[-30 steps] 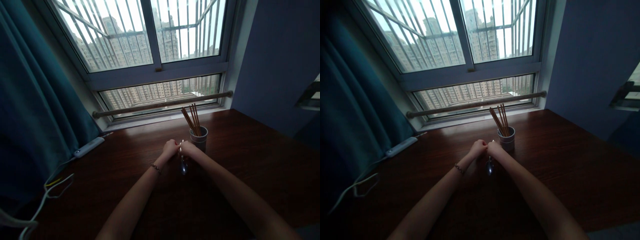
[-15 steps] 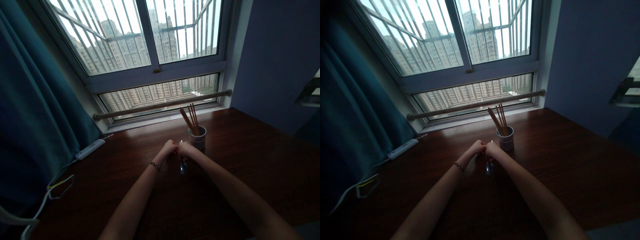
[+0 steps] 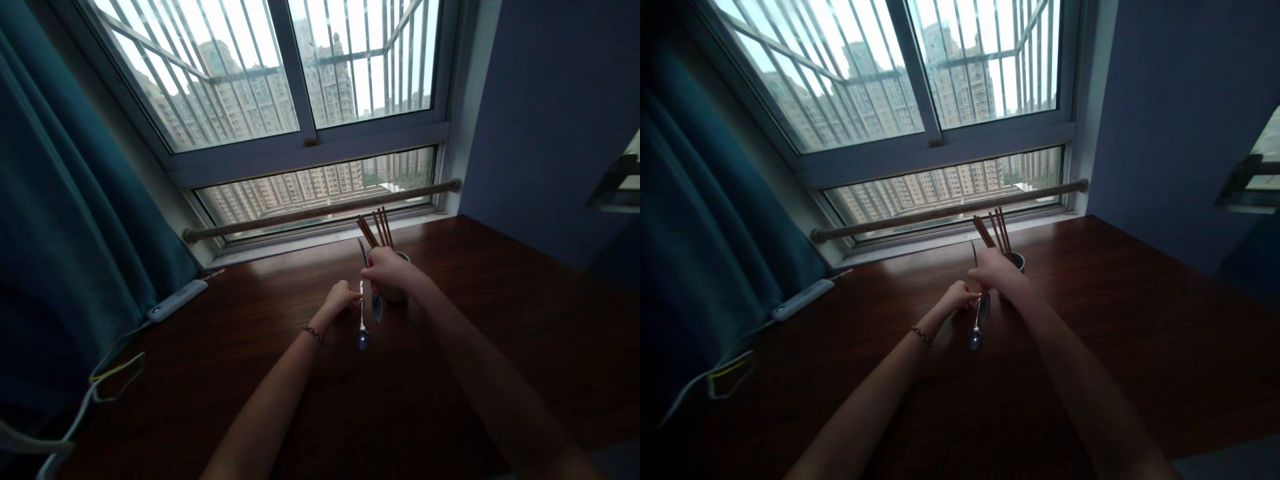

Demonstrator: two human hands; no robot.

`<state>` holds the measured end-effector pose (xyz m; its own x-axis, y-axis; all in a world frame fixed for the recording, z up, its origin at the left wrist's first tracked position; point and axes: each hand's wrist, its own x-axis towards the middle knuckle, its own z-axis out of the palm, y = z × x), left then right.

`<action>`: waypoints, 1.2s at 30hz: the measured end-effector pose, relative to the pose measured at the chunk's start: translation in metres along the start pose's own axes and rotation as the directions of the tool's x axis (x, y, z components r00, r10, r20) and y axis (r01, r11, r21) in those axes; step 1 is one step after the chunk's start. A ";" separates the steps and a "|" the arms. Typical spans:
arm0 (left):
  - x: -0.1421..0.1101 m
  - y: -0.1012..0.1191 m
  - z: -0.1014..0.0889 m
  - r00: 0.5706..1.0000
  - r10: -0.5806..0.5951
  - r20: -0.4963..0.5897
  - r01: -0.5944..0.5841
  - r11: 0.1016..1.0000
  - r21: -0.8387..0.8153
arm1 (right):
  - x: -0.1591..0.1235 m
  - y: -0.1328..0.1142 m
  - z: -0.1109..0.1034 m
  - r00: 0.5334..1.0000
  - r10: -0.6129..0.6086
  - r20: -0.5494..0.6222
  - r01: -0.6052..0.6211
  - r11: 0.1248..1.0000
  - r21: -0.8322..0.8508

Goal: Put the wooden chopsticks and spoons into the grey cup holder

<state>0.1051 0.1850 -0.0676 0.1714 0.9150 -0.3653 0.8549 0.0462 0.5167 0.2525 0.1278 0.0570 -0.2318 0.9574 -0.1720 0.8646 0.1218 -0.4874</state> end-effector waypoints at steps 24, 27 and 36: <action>-0.025 0.013 -0.024 0.991 0.063 0.114 -0.024 0.948 -0.316 | 0.009 0.045 -0.023 0.984 -0.119 -0.133 0.089 0.972 -0.216; -0.037 0.014 -0.040 0.987 0.140 0.081 -0.090 0.890 -0.447 | 0.013 0.045 -0.019 0.989 -0.102 -0.105 0.076 0.971 -0.225; -0.082 0.032 -0.097 0.877 0.299 -0.376 -0.480 0.567 -0.670 | 0.005 0.049 -0.033 0.995 -0.096 0.011 0.096 0.983 -0.156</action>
<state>0.0710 0.1503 0.0541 0.2216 0.9671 0.1248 0.0745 -0.1444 0.9867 0.3089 0.1474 0.0608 -0.3184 0.9384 -0.1342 0.8973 0.2527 -0.3618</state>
